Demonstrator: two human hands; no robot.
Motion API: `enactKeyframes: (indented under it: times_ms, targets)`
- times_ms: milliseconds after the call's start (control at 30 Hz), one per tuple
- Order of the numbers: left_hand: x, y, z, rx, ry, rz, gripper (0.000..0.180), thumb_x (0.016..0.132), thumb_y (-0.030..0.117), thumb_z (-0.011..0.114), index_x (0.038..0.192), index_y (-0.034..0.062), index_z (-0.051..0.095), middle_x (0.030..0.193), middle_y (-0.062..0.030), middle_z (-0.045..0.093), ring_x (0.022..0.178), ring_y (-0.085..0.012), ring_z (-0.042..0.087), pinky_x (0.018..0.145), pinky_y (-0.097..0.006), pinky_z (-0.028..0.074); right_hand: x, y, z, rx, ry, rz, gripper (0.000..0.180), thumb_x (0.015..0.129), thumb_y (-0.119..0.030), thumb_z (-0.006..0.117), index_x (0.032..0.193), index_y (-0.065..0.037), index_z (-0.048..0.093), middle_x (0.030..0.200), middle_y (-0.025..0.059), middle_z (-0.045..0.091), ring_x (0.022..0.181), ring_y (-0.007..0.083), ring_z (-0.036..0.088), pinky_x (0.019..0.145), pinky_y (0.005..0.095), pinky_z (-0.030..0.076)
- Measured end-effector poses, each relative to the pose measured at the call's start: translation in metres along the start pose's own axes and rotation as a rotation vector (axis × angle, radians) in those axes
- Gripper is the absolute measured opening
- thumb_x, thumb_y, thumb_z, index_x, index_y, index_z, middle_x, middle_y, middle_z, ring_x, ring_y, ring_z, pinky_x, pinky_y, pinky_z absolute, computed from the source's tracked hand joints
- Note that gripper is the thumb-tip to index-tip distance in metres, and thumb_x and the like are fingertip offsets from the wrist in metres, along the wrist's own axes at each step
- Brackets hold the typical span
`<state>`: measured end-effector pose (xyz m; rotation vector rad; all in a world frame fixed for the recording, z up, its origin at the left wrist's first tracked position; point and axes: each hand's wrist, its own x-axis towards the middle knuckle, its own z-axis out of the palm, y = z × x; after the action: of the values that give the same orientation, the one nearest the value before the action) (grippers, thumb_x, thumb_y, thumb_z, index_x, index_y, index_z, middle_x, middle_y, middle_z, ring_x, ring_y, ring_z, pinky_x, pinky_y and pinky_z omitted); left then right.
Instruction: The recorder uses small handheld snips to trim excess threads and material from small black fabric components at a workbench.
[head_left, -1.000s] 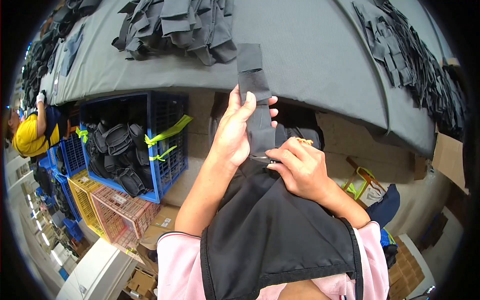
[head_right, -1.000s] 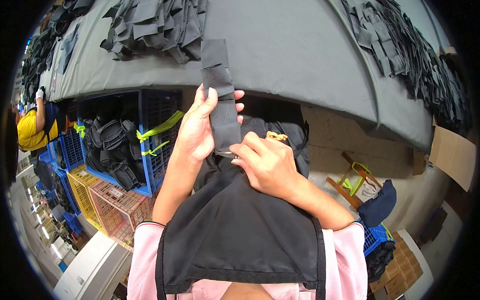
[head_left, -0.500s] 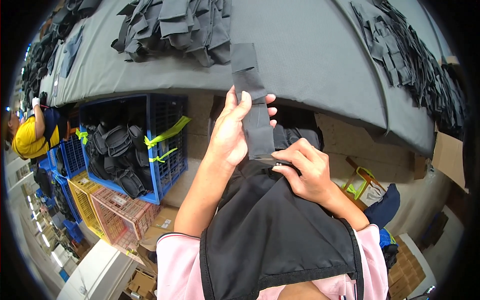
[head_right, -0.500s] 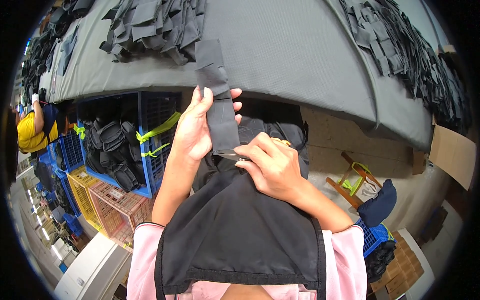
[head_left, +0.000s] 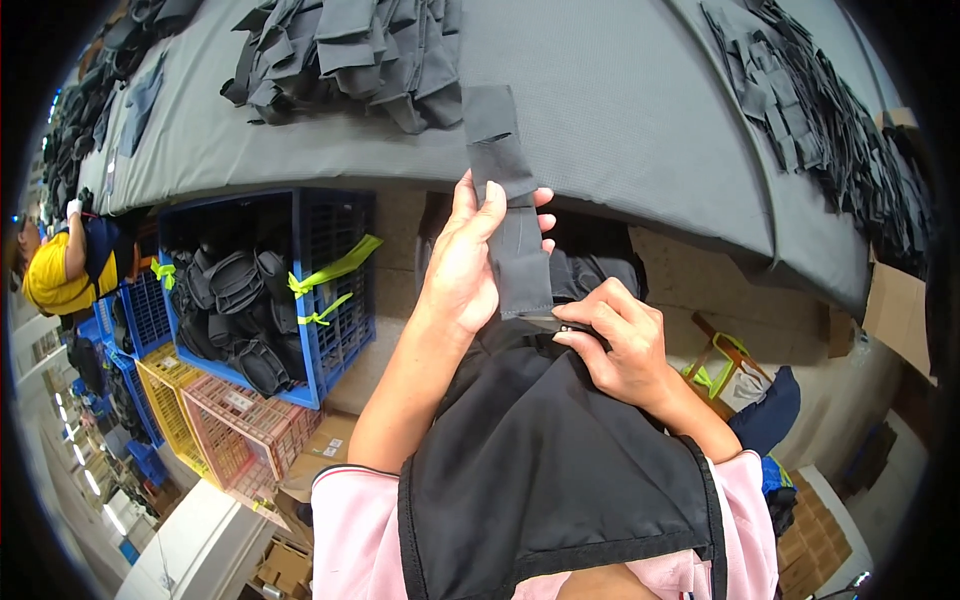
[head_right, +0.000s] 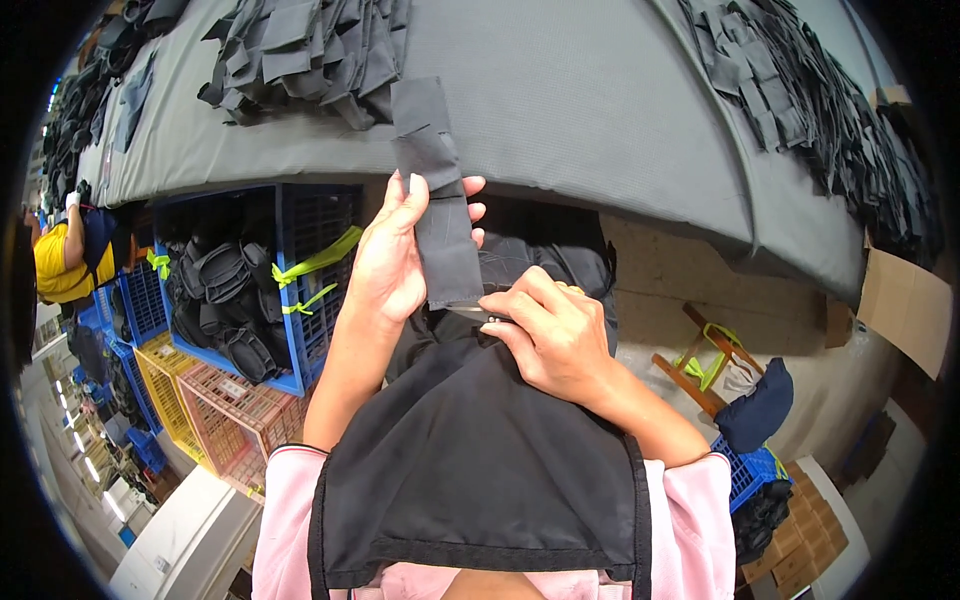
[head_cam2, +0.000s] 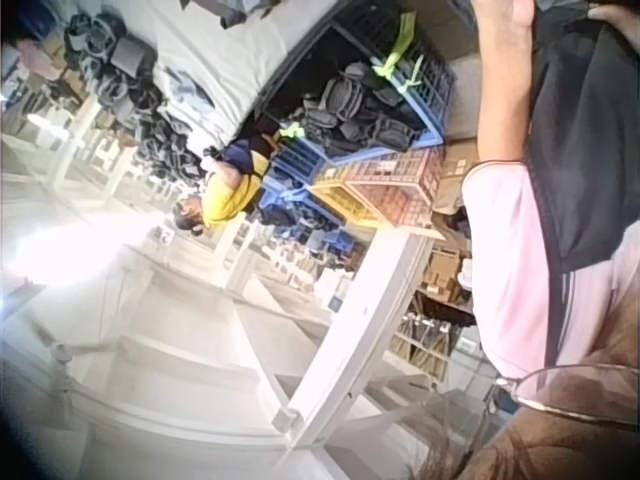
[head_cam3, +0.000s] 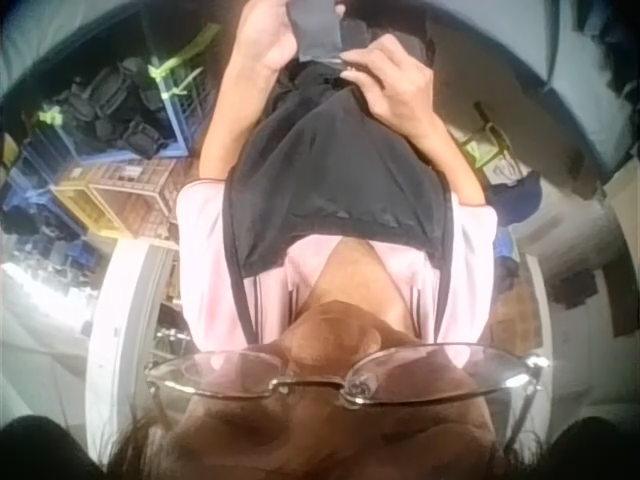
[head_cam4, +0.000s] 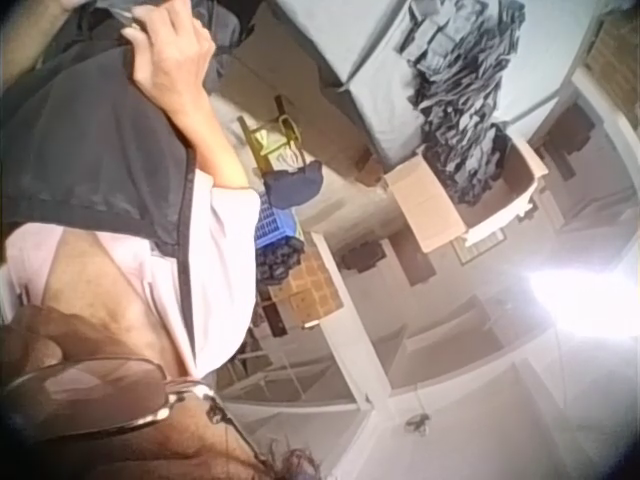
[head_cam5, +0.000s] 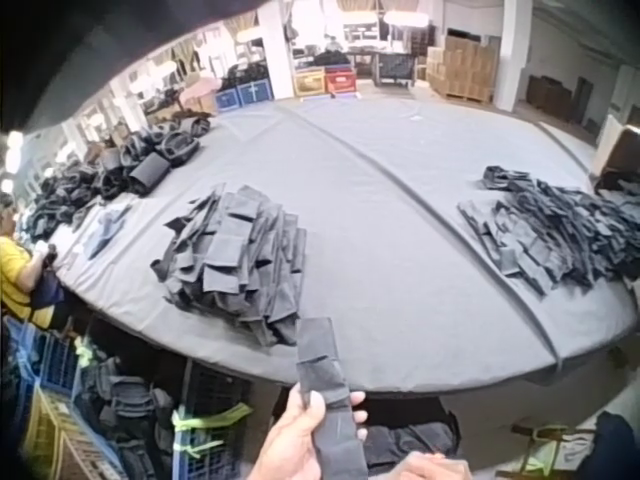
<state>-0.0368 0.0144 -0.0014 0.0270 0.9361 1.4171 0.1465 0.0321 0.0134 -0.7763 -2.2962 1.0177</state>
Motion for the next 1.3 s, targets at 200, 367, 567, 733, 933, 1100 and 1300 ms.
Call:
enactKeyframes:
  times_ms: [200,367,567,733,933,1100,1300]
  targets:
    - [-0.003,0.0,0.002,-0.009,0.014,0.054,0.035,0.098,0.028,0.044,0.128,0.0151,0.032,0.109,-0.0125,0.059,0.089,-0.0196,0.06,0.073,-0.035,0.052,0.001,-0.001,0.004,-0.018,0.01,0.027,0.023,0.065,-0.008,0.075,0.086,-0.007,0.064,0.072,0.0037,0.055,0.058,0.0198,0.056,0.052,0.03,0.044]
    - [-0.003,-0.003,0.003,-0.026,0.02,0.099,0.031,0.098,0.029,0.042,0.125,0.0152,0.034,0.108,-0.0123,0.059,0.09,-0.0199,0.059,0.073,-0.035,0.052,0.0,-0.003,0.007,-0.012,0.037,0.054,0.022,0.066,-0.008,0.075,0.085,-0.006,0.064,0.072,0.0043,0.055,0.057,0.0197,0.056,0.05,0.0297,0.044]
    - [-0.003,-0.005,0.003,-0.042,0.06,0.135,0.027,0.098,0.031,0.042,0.119,0.015,0.036,0.108,-0.0116,0.059,0.089,-0.0197,0.06,0.073,-0.035,0.052,-0.005,-0.005,0.01,0.007,0.105,0.112,0.022,0.066,-0.008,0.075,0.085,-0.005,0.064,0.073,0.0056,0.056,0.056,0.021,0.057,0.05,0.0297,0.045]
    - [-0.004,-0.004,0.004,-0.04,0.062,0.141,0.027,0.098,0.031,0.042,0.119,0.0154,0.036,0.107,-0.0109,0.059,0.089,-0.0192,0.06,0.074,-0.035,0.052,-0.006,-0.005,0.009,0.014,0.066,0.103,0.022,0.067,-0.008,0.075,0.086,-0.005,0.064,0.074,0.0059,0.056,0.057,0.0212,0.058,0.05,0.0297,0.046]
    - [-0.004,-0.006,0.003,-0.047,0.054,0.142,0.027,0.098,0.03,0.042,0.119,0.0153,0.037,0.108,-0.0105,0.059,0.089,-0.0192,0.06,0.074,-0.035,0.051,-0.005,-0.005,0.01,-0.019,0.067,0.095,0.023,0.066,-0.007,0.075,0.086,-0.005,0.064,0.074,0.006,0.057,0.057,0.0214,0.058,0.05,0.0298,0.045]
    - [-0.003,-0.006,0.001,-0.045,0.065,0.127,0.027,0.098,0.03,0.042,0.121,0.0157,0.037,0.108,-0.0107,0.059,0.089,-0.0194,0.059,0.074,-0.035,0.051,-0.006,-0.006,0.007,0.066,0.065,0.112,0.026,0.063,0.0,0.074,0.087,-0.001,0.065,0.074,0.0086,0.057,0.061,0.0211,0.057,0.052,0.0283,0.046]
    - [-0.004,-0.006,0.004,-0.03,0.047,0.101,0.032,0.098,0.03,0.042,0.126,0.0166,0.034,0.111,-0.012,0.058,0.091,-0.0199,0.059,0.076,-0.036,0.051,0.004,-0.003,0.006,-0.017,0.005,0.011,0.026,0.063,-0.009,0.076,0.086,-0.006,0.064,0.073,0.0046,0.055,0.058,0.0199,0.057,0.05,0.0289,0.043]
